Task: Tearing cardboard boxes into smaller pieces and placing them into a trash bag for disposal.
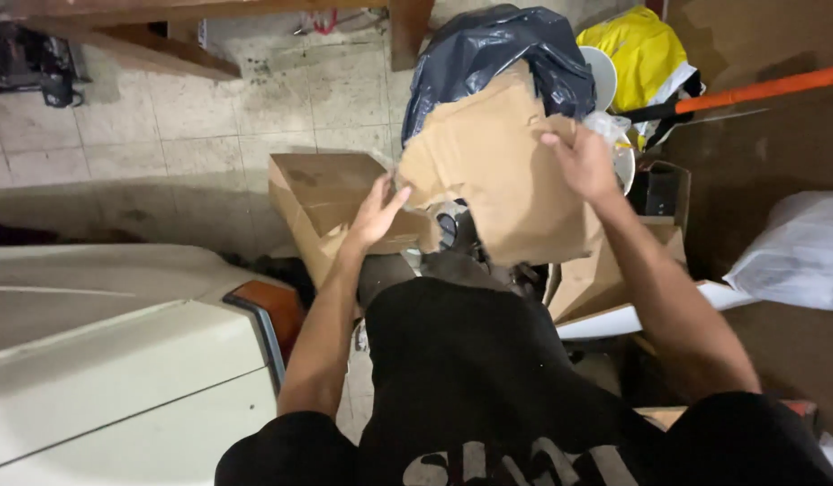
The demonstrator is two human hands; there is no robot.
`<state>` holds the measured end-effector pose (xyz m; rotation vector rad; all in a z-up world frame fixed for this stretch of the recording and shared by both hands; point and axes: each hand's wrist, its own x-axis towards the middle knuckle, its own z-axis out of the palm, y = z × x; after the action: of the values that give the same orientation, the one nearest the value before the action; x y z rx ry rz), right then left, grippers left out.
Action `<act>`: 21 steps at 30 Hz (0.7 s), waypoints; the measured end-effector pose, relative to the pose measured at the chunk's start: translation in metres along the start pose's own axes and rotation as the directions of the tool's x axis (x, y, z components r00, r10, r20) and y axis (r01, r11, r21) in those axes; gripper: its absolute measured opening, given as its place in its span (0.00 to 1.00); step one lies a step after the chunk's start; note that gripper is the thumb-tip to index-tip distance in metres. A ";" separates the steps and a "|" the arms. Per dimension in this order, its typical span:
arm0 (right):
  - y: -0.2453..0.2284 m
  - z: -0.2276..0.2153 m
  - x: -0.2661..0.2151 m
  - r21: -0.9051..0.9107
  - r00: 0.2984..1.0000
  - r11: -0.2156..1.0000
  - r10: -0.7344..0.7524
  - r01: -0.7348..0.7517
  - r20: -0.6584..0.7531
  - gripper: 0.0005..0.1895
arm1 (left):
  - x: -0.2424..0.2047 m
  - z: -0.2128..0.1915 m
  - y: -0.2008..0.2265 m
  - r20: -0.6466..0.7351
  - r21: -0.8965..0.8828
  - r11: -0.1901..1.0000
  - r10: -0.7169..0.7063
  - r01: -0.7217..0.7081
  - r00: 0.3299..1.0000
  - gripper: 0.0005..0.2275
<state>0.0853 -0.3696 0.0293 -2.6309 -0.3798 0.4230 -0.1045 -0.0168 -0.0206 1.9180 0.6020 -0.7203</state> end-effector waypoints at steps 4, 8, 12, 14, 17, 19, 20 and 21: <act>-0.029 -0.002 -0.024 0.401 0.993 0.910 -0.116 0.104 0.007 0.17 | -0.013 -0.024 0.100 -0.170 0.033 0.968 0.253 -0.251 0.953 0.44; -0.069 -0.026 -0.039 0.339 0.980 0.925 -0.194 0.169 0.040 0.14 | -0.019 -0.032 0.174 0.042 0.390 0.844 0.384 -0.369 0.922 0.44; -0.073 -0.010 -0.047 0.383 0.995 0.918 -0.091 0.104 -0.052 0.16 | 0.006 -0.011 0.177 0.146 0.404 0.828 0.363 -0.390 0.920 0.42; -0.053 0.017 -0.054 0.549 1.000 0.836 0.001 0.008 -0.017 0.17 | 0.011 -0.010 0.166 0.173 0.190 0.915 0.327 -0.357 0.929 0.29; -0.052 0.037 -0.063 0.420 0.970 0.877 0.178 -0.233 0.168 0.27 | 0.018 0.003 0.153 0.173 0.201 0.931 0.274 -0.306 0.946 0.26; -0.042 0.060 -0.073 0.381 0.954 0.877 0.244 -0.294 0.175 0.28 | 0.000 0.009 0.157 0.145 0.290 0.915 0.248 -0.281 0.958 0.28; -0.037 0.068 -0.070 0.335 0.939 0.878 0.300 -0.340 0.168 0.29 | -0.005 0.010 0.163 0.103 0.371 0.892 0.238 -0.259 0.966 0.30; -0.036 0.074 -0.066 0.339 0.940 0.878 0.298 -0.338 0.167 0.29 | 0.003 0.017 0.160 0.101 0.374 0.891 0.238 -0.258 0.966 0.30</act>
<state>-0.0084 -0.3323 -0.0020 -2.3082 0.1018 0.6777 0.0017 -0.0976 0.0692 2.2775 0.1782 -0.7602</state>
